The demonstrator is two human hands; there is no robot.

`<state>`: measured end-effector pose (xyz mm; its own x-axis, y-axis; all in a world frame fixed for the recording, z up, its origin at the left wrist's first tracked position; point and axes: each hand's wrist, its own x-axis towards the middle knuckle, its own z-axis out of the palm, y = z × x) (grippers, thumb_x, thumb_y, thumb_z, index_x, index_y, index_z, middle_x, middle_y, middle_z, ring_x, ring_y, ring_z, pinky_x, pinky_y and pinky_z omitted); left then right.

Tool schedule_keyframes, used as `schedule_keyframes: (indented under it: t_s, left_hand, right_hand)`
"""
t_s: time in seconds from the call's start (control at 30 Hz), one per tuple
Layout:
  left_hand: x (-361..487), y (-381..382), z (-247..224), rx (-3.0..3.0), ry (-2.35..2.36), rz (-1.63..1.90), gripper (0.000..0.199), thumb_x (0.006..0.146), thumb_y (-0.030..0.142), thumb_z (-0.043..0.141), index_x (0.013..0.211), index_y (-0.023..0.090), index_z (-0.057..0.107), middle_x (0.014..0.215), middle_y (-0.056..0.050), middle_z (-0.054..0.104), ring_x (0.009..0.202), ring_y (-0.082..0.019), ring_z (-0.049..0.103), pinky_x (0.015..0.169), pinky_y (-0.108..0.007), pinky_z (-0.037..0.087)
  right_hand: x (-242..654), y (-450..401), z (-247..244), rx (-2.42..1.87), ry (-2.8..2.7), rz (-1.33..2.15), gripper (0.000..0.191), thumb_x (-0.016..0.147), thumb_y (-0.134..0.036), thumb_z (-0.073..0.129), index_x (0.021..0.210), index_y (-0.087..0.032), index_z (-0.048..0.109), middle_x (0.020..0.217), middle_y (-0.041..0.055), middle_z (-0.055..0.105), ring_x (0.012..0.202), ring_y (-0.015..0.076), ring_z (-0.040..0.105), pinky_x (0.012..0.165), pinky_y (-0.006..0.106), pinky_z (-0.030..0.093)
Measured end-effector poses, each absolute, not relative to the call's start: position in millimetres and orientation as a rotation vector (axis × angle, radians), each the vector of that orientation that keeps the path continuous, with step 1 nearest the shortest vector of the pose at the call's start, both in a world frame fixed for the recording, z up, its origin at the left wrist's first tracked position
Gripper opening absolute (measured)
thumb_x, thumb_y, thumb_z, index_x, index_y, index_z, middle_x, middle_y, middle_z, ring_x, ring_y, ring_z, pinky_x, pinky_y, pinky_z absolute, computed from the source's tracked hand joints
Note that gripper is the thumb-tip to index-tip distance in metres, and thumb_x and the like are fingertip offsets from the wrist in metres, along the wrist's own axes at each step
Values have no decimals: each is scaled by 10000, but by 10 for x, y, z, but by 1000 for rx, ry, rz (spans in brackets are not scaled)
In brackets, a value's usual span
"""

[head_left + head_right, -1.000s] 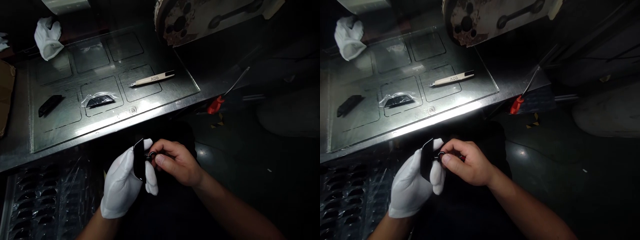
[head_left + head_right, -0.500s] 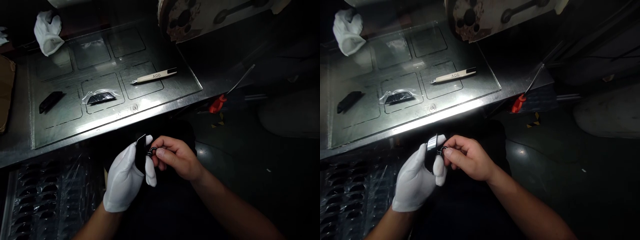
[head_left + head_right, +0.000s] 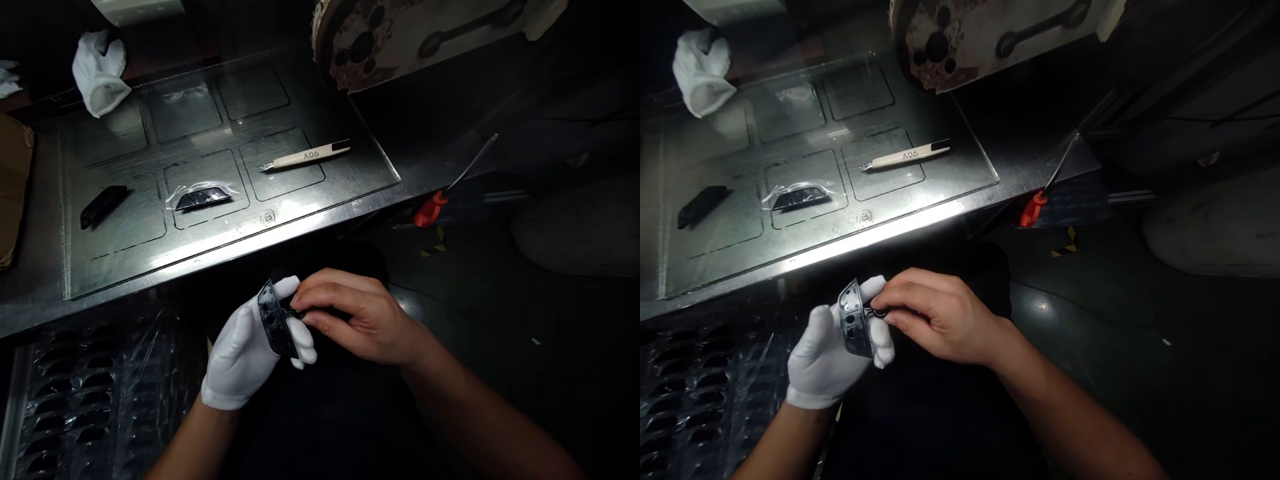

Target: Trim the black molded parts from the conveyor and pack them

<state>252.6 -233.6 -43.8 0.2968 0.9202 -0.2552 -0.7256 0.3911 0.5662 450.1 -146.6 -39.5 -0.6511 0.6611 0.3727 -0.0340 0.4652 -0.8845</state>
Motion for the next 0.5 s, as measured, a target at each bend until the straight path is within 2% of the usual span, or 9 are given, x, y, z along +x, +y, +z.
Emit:
schedule_keyframes:
  t_s: [0.13, 0.23, 0.3, 0.4, 0.5]
  left_hand:
    - [2591, -2366, -488, 413, 585, 1199, 432, 1081, 418, 467, 1421, 228, 654, 888, -95, 755, 758, -206, 735, 662, -267, 569]
    - [2622, -2385, -515, 418, 571, 1251, 423, 1081, 417, 466, 1399, 222, 665, 856, -78, 744, 721, -183, 719, 645, -251, 559]
    - [2617, -2403, -525, 436, 572, 1263, 408, 1076, 418, 485, 1397, 241, 664, 863, -70, 749, 735, -180, 724, 653, -251, 562]
    - [2565, -2431, -506, 500, 653, 1171, 386, 1024, 441, 613, 1371, 282, 669, 887, -56, 766, 777, -189, 739, 706, -276, 585]
    - [2508, -2432, -430, 574, 798, 1007, 374, 910, 332, 798, 1267, 245, 728, 920, -65, 786, 845, -212, 754, 803, -307, 601]
  right_hand:
    - [4505, -1509, -380, -561, -1988, 1304, 320, 887, -72, 715, 1202, -130, 712, 1151, 91, 732, 1054, 123, 706, 925, 220, 591]
    - [4473, -1565, -360, -723, -1785, 1606, 321, 916, -190, 722, 1232, -184, 671, 1118, 52, 736, 929, 105, 707, 830, 222, 597]
    - [4445, -1584, -352, -852, -1594, 1854, 300, 924, -311, 729, 1189, -190, 660, 1016, 30, 723, 833, 93, 675, 752, 215, 579]
    - [4430, -1574, -359, -943, -1444, 2107, 278, 900, -409, 750, 1013, -165, 678, 834, -5, 651, 722, 68, 594, 649, 183, 504]
    - [4456, -1558, -388, -900, -1511, 2142, 212, 900, -365, 752, 947, -171, 680, 768, -22, 620, 670, 59, 558, 597, 174, 454]
